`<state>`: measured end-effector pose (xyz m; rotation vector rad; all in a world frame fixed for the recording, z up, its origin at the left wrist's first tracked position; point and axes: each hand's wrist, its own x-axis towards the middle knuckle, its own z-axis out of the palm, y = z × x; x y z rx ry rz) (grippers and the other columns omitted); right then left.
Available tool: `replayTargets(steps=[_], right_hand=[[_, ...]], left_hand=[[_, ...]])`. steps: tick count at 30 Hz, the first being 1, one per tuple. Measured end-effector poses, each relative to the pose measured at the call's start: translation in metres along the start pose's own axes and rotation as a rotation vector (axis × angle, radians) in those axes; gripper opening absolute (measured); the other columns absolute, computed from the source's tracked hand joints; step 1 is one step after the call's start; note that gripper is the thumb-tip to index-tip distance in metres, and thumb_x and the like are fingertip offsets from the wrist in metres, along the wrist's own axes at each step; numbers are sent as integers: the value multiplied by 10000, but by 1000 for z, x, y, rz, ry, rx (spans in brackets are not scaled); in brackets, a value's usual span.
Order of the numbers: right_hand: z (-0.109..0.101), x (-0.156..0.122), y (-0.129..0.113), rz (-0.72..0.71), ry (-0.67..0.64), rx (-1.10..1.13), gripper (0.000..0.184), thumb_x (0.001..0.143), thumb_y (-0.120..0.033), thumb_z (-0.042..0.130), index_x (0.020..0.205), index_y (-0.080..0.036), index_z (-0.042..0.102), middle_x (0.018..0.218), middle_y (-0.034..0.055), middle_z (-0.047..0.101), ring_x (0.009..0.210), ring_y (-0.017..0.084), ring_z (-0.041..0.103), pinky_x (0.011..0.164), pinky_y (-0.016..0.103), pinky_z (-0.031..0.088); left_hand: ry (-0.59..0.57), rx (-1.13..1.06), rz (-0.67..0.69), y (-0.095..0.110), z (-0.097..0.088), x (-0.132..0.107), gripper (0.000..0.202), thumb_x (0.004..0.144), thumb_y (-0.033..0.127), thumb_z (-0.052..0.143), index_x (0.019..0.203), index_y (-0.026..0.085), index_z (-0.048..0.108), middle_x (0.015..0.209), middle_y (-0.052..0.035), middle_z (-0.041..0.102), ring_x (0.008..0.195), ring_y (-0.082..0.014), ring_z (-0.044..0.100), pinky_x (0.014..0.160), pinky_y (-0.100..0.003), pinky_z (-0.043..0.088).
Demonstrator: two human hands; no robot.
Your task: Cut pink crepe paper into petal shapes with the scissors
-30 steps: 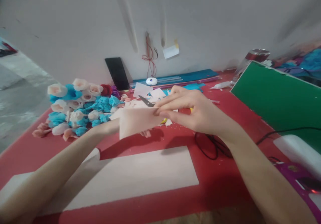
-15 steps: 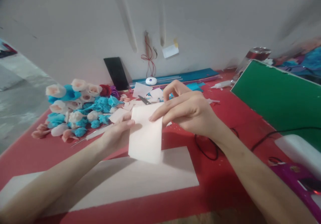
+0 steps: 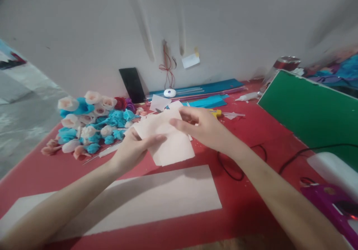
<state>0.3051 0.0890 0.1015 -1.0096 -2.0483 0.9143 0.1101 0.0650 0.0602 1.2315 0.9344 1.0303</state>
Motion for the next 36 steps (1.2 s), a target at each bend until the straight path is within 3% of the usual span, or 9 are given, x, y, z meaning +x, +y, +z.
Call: replayTargets(steps=[3, 8, 13, 17, 25, 28, 30, 32, 36], right_hand=[[10, 1, 4, 12, -36, 65, 289, 859, -423, 495, 744, -166, 557, 641, -10, 511, 556, 96, 459, 455, 230, 308], [43, -1, 13, 36, -139, 254, 350, 845, -475, 501, 678, -168, 483, 567, -50, 354, 494, 72, 327, 432, 231, 217], [82, -7, 23, 54, -211, 284, 408, 881, -505, 409, 632, -181, 416, 581, -41, 368, 527, 81, 352, 471, 231, 266], [96, -13, 25, 83, -277, 266, 422, 892, -496, 383, 625, -175, 443, 557, -38, 378, 520, 87, 372, 473, 232, 285], [94, -14, 27, 91, -136, 50, 424, 948, -408, 265, 886, -170, 610, 616, -4, 539, 563, 116, 504, 543, 240, 389], [81, -3, 42, 90, 6, -143, 290, 923, -318, 360, 1067, -189, 575, 912, 68, 624, 872, 186, 583, 770, 317, 441], [73, 6, 58, 107, 88, -280, 294, 899, -287, 429, 1148, -177, 537, 1175, 129, 547, 1127, 246, 482, 930, 401, 385], [67, 15, 74, 132, 97, -375, 330, 885, -323, 499, 1178, -171, 512, 1223, 104, 513, 1117, 244, 489, 930, 471, 398], [62, 29, 94, 170, 21, -458, 341, 878, -349, 529, 1170, -173, 521, 1191, 87, 535, 1009, 207, 554, 841, 431, 478]], left_hand=[[11, 91, -30, 2, -2, -8, 255, 699, 352, 731, 864, 159, 712, 923, -53, 721, 855, -190, 663, 727, -253, 555], [67, 180, -204, -1, -11, -34, 264, 666, 324, 755, 880, 180, 697, 854, -12, 728, 747, -157, 668, 621, -197, 540], [41, 178, -491, -20, -23, -66, 206, 698, 373, 713, 760, 177, 698, 626, -8, 686, 492, -144, 601, 478, -229, 499], [126, 93, -556, -37, -24, -80, 246, 681, 387, 721, 672, 146, 673, 525, -7, 622, 437, -114, 535, 424, -198, 438], [97, 172, -470, -41, -29, -81, 250, 683, 355, 727, 803, 138, 699, 771, -58, 720, 671, -194, 643, 613, -242, 511], [84, 183, -496, -40, -32, -82, 232, 667, 355, 740, 764, 148, 700, 786, -54, 731, 714, -210, 660, 629, -237, 515], [68, 203, -507, -39, -32, -83, 243, 685, 379, 723, 755, 147, 699, 797, -60, 734, 730, -214, 666, 634, -235, 519], [50, 209, -496, -39, -33, -83, 267, 699, 397, 709, 779, 143, 699, 828, -70, 735, 755, -220, 668, 655, -242, 525], [24, 215, -486, -43, -36, -84, 302, 694, 422, 708, 800, 140, 697, 840, -72, 733, 783, -228, 665, 669, -253, 528]])
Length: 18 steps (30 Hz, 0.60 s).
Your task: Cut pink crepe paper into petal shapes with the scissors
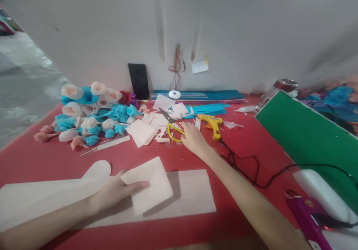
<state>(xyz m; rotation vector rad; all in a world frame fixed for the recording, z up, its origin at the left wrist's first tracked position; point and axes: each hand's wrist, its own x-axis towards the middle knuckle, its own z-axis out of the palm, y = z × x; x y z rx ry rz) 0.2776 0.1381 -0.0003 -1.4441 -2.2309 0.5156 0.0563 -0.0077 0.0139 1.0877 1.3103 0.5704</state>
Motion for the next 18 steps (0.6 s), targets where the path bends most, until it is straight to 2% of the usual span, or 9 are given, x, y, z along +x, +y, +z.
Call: replayTargets(steps=[5, 10, 15, 18], right_hand=[[1, 20, -7, 72, -66, 29, 354, 874, -341, 535, 1180, -165, 510, 1178, 88, 540, 993, 207, 563, 823, 422, 487], [-10, 29, -11, 142, -93, 219, 350, 873, -342, 538, 1176, -169, 514, 1175, 84, 541, 995, 207, 562, 821, 418, 487], [-25, 6, -9, 157, -190, 606, 345, 875, -343, 535, 1169, -163, 517, 1153, 83, 550, 951, 192, 573, 782, 396, 503], [-25, -16, -10, 120, -246, 872, 321, 881, -350, 525, 1136, -155, 528, 1070, 67, 575, 861, 162, 587, 716, 351, 515]], left_hand=[[-5, 7, -24, -10, -1, 3, 330, 692, 453, 700, 755, 129, 687, 797, -63, 731, 768, -215, 656, 629, -225, 506], [-58, -47, 47, -10, 0, 4, 339, 714, 437, 686, 793, 108, 685, 819, -85, 728, 752, -213, 653, 663, -245, 497], [-66, 21, 103, -2, -1, 3, 335, 730, 423, 671, 832, 104, 687, 867, -95, 724, 803, -231, 653, 685, -258, 506], [10, 3, 64, 2, 0, 0, 270, 698, 385, 699, 787, 130, 701, 849, -67, 728, 836, -234, 650, 691, -252, 515]])
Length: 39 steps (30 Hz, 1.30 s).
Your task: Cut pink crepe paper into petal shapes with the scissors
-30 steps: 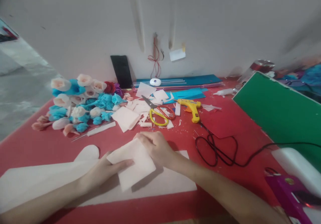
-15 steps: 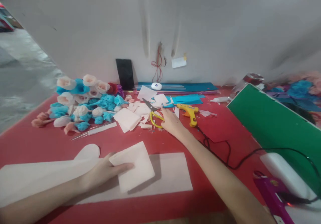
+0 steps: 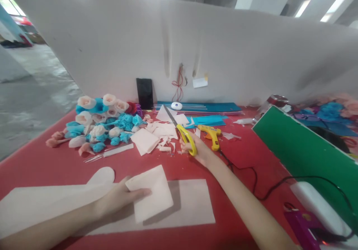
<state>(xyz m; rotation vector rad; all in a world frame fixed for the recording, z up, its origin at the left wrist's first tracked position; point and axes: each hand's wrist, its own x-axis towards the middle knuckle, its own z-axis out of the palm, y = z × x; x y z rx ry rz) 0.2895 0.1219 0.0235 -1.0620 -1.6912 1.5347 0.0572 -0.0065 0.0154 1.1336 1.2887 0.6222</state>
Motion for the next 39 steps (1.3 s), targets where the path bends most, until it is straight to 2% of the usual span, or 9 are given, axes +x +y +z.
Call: replayTargets(steps=[5, 8, 11, 13, 15, 19, 25, 34, 39], right_hand=[[12, -23, 6, -38, -74, 314, 237, 886, -359, 516, 953, -135, 555, 752, -19, 549, 548, 66, 494, 491, 213, 441], [18, -32, 3, -67, -71, 432, 199, 876, -330, 519, 787, -153, 523, 600, -60, 458, 474, 53, 430, 468, 198, 390], [18, -36, 0, -91, -81, 508, 51, 801, -224, 548, 802, -182, 520, 634, -33, 515, 597, 94, 533, 600, 237, 441], [17, -38, -2, -91, -134, 540, 195, 689, -156, 579, 875, -194, 537, 726, -9, 577, 707, 125, 576, 698, 269, 456], [17, -41, -4, -77, -211, 561, 336, 613, -137, 593, 941, -193, 545, 816, 16, 610, 777, 154, 592, 739, 296, 460], [23, -55, -11, -19, -347, 577, 278, 796, -227, 493, 1069, -180, 516, 900, 80, 630, 707, 182, 617, 667, 350, 485], [41, -76, -14, 71, -510, 610, 267, 895, -323, 401, 1091, -177, 508, 829, 111, 656, 543, 169, 607, 498, 274, 435], [44, -74, -14, 139, -611, 575, 267, 885, -395, 414, 1035, -195, 508, 809, 109, 646, 528, 154, 587, 527, 264, 429], [41, -76, -9, 151, -626, 575, 276, 882, -377, 412, 1084, -209, 495, 851, 110, 634, 548, 165, 588, 590, 319, 446]], left_hand=[[135, -79, -35, 2, 7, -2, 247, 555, 274, 795, 758, 155, 723, 762, -46, 728, 806, -244, 652, 655, -256, 525], [153, -171, 7, 4, 7, 0, 323, 532, 240, 806, 836, 160, 731, 791, -51, 730, 820, -251, 655, 690, -280, 535], [236, -287, 90, 13, 0, 5, 278, 579, 268, 788, 819, 141, 729, 783, -62, 728, 782, -243, 662, 696, -290, 542], [329, -374, 160, 25, -8, 12, 249, 619, 292, 770, 797, 125, 723, 771, -74, 726, 755, -240, 664, 664, -289, 550], [355, -439, 234, 40, -18, 21, 316, 627, 282, 771, 903, 145, 703, 904, -62, 722, 850, -223, 662, 706, -256, 556], [499, -687, 476, 69, -34, 43, 435, 641, 222, 762, 1054, 162, 641, 947, -55, 716, 813, -184, 675, 584, -186, 555], [499, -749, 557, 82, -39, 58, 242, 745, 164, 660, 986, 139, 651, 958, -57, 714, 757, -128, 678, 579, -135, 550], [406, -777, 553, 82, -32, 47, 370, 730, 175, 693, 1088, 140, 610, 901, -36, 716, 749, -142, 681, 524, -127, 537], [378, -776, 563, 80, -33, 47, 285, 710, 190, 716, 976, 120, 638, 822, -27, 712, 663, -124, 674, 449, -108, 504]])
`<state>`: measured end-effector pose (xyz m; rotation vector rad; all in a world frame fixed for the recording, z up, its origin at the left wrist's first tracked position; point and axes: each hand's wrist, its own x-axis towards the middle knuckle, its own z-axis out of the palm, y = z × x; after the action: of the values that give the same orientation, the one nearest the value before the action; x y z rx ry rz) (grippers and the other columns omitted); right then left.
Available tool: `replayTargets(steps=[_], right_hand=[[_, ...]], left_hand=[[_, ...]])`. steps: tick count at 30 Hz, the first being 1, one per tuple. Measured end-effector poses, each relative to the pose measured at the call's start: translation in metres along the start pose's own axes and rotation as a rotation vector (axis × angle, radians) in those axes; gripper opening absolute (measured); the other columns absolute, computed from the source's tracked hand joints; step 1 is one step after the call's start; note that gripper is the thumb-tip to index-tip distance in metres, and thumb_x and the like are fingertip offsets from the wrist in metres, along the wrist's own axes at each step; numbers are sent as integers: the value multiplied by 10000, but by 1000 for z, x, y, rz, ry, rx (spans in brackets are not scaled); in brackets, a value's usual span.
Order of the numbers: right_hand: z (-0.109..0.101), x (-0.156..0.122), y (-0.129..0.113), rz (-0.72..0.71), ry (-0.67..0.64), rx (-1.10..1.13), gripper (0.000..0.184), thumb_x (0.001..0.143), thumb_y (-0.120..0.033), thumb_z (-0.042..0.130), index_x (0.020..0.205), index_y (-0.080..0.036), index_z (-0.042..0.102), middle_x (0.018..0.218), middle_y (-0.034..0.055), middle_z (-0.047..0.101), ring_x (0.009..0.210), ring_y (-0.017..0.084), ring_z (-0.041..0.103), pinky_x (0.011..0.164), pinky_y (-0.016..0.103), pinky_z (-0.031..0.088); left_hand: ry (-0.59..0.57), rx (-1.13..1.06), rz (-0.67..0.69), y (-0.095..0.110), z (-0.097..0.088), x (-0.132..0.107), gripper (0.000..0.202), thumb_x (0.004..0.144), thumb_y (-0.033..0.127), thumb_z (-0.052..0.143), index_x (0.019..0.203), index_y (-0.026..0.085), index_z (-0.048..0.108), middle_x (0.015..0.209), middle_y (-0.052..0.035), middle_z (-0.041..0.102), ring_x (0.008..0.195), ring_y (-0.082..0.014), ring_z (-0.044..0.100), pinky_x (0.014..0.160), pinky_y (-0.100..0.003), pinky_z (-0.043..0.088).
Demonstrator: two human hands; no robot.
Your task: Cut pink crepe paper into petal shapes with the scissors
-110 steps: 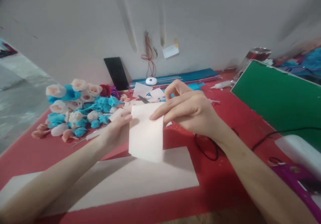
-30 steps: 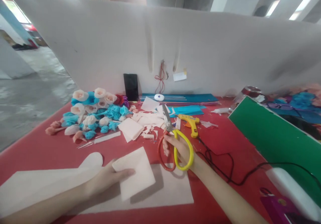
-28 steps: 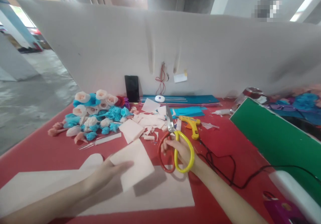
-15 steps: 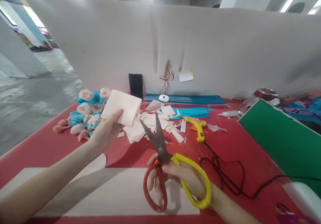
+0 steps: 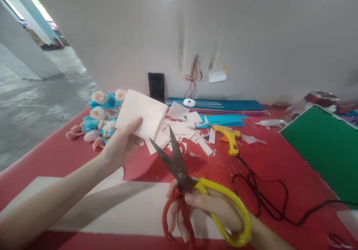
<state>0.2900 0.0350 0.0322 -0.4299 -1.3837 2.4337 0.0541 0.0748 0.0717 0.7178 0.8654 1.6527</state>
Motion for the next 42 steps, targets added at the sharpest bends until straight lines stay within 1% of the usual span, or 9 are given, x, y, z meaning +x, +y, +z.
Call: replayTargets(steps=[4, 12, 14, 18, 23, 25, 29, 33, 42], right_hand=[[1, 0, 0, -15, 14, 3, 293, 893, -370, 395, 1106, -196, 498, 840, 118, 627, 557, 165, 589, 563, 301, 431], [3, -2, -2, -17, 23, 3, 247, 896, -343, 404, 1077, -208, 504, 851, 116, 636, 576, 166, 593, 573, 302, 420], [3, -4, -2, -20, 18, 0, 249, 890, -338, 418, 1090, -211, 495, 858, 120, 638, 581, 173, 596, 576, 315, 427], [2, -3, -1, -27, 9, -7, 256, 896, -327, 412, 1112, -206, 479, 867, 124, 637, 590, 170, 596, 595, 328, 442], [4, 0, -1, -29, 14, -5, 225, 896, -350, 415, 1036, -195, 500, 852, 115, 624, 594, 154, 580, 567, 290, 444], [5, 0, -1, -27, 20, 1, 220, 893, -351, 422, 1026, -195, 503, 837, 107, 623, 582, 144, 572, 562, 284, 445], [4, -1, -2, -36, 24, -4, 218, 895, -357, 418, 1025, -201, 496, 832, 109, 622, 602, 151, 571, 575, 302, 453], [5, -1, -4, -51, -1, -18, 228, 891, -359, 434, 1030, -192, 503, 847, 115, 619, 614, 149, 563, 553, 286, 438], [10, -4, -10, -94, 75, -50, 290, 877, -402, 452, 1070, -193, 509, 840, 102, 615, 586, 167, 574, 543, 308, 447]], left_hand=[[-6, 8, -30, 0, -1, -1, 268, 695, 211, 734, 928, 111, 649, 787, -32, 711, 631, -133, 674, 424, -114, 501], [-27, 8, -77, -2, 4, -5, 305, 688, 196, 718, 976, 123, 649, 898, -42, 716, 717, -171, 689, 610, -214, 588], [-12, 22, -65, -2, 3, -4, 284, 666, 213, 737, 922, 120, 657, 892, -48, 718, 719, -183, 689, 580, -212, 582], [-1, 57, -44, -2, 1, -2, 216, 648, 222, 752, 813, 118, 658, 847, -46, 720, 678, -175, 684, 412, -145, 497], [-25, 53, -36, -3, 3, -6, 358, 685, 222, 714, 1026, 143, 638, 969, -61, 709, 785, -221, 694, 546, -234, 576], [-41, 66, -31, -3, 3, -7, 411, 684, 242, 721, 1071, 143, 622, 971, -68, 709, 783, -227, 694, 544, -240, 574], [-29, 82, -34, -3, 2, -8, 455, 642, 265, 758, 1060, 138, 631, 915, -56, 716, 748, -216, 691, 540, -230, 569], [-35, 101, -12, -2, 1, -8, 397, 631, 289, 775, 979, 131, 667, 879, -46, 718, 747, -200, 684, 560, -213, 567], [-12, 130, 16, 1, 2, -10, 502, 592, 303, 804, 1043, 151, 644, 911, -46, 719, 853, -221, 676, 641, -230, 573]])
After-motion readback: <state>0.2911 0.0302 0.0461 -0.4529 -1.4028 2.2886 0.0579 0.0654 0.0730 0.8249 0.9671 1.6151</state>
